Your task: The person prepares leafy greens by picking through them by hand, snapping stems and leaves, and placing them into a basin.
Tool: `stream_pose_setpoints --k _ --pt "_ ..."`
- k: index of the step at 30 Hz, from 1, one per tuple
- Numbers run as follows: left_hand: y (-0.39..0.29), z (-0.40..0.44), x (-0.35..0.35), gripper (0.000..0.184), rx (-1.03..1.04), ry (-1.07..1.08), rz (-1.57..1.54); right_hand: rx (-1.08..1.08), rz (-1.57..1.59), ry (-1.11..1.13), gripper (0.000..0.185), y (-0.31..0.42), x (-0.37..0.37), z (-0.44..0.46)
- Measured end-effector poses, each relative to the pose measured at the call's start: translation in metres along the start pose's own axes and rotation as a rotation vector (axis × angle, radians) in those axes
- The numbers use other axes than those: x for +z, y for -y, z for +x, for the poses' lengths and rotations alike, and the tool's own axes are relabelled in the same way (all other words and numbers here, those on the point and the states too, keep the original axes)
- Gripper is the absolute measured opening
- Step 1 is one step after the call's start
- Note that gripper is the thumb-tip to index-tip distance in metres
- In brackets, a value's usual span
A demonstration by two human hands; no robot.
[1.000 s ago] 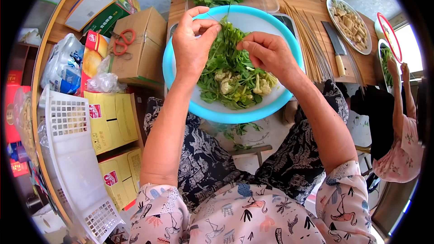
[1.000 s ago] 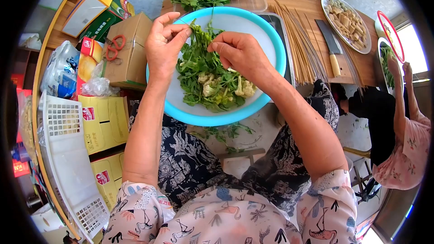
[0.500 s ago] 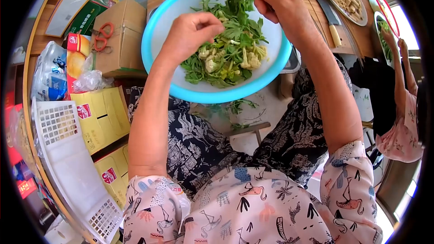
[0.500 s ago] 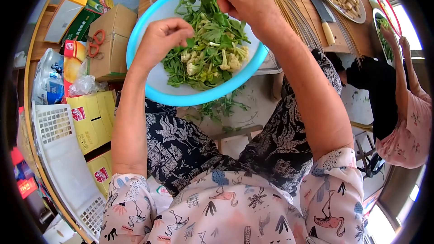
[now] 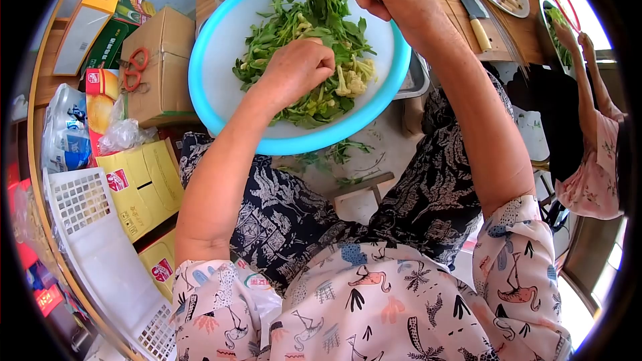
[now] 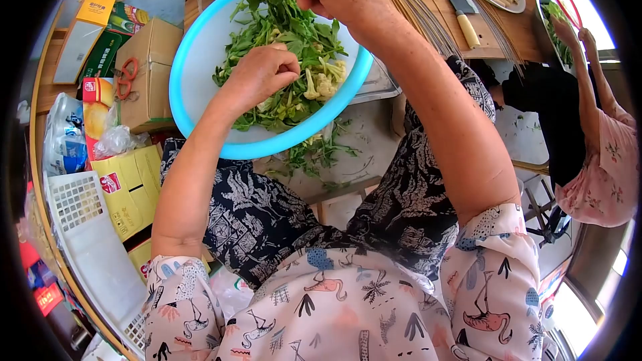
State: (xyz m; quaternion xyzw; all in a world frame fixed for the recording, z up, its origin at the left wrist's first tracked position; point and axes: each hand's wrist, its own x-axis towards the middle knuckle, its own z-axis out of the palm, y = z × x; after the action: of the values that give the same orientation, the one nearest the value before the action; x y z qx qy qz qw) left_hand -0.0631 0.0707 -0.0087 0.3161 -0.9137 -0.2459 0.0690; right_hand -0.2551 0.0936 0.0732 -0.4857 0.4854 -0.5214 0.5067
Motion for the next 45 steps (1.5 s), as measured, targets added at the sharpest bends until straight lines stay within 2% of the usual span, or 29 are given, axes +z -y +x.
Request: stream_pose_setpoints --k 2,5,9,12,14,18,22,24,27,31,34,42,45 --pt "-0.001 0.001 0.001 0.014 0.02 0.019 -0.179 0.015 -0.015 -0.002 0.02 0.001 -0.001 0.001" --pt "0.0 -0.001 0.006 0.016 -0.001 0.029 -0.085 0.029 -0.037 -0.008 0.019 0.0 0.001 0.001" --pt "-0.002 -0.001 0.009 0.019 -0.091 0.015 -0.15 0.008 -0.054 0.009 0.019 -0.003 0.002 0.002" --pt "0.0 -0.002 0.011 0.018 -0.079 -0.074 -0.051 0.009 -0.01 0.035 0.019 -0.01 0.004 0.006" --pt "0.002 -0.001 0.013 0.014 -0.047 0.04 -0.018 0.005 -0.007 0.048 0.019 -0.011 0.005 0.007" --pt "-0.002 0.002 0.004 0.013 -0.095 0.068 -0.074 -0.005 -0.008 0.052 0.019 -0.011 0.004 0.006" --pt "0.009 0.0 -0.036 0.014 -0.2 -0.055 -0.571 0.01 -0.07 -0.018 0.019 0.001 0.002 0.0" --pt "0.015 -0.006 -0.055 0.013 -0.197 -0.183 -0.783 -0.151 -0.187 0.012 0.023 -0.005 -0.001 -0.002" --pt "0.029 -0.018 -0.077 0.022 -0.087 -0.407 -1.116 -0.119 -0.115 0.027 0.021 -0.006 -0.004 -0.002" --pt "0.039 -0.025 -0.085 0.021 -0.09 -0.545 -1.257 -0.09 -0.182 0.042 0.021 -0.007 0.002 -0.004" --pt "0.043 -0.024 -0.082 0.012 -0.198 -0.606 -1.428 -0.057 -0.213 0.107 0.018 -0.003 0.012 -0.009" --pt "0.037 -0.028 -0.087 0.013 -0.329 -0.643 -1.494 -0.024 -0.275 0.227 0.017 -0.013 0.033 -0.013" --pt "0.036 -0.029 -0.089 0.015 -0.287 -0.611 -1.496 -0.025 -0.29 0.234 0.019 -0.012 0.037 -0.013"
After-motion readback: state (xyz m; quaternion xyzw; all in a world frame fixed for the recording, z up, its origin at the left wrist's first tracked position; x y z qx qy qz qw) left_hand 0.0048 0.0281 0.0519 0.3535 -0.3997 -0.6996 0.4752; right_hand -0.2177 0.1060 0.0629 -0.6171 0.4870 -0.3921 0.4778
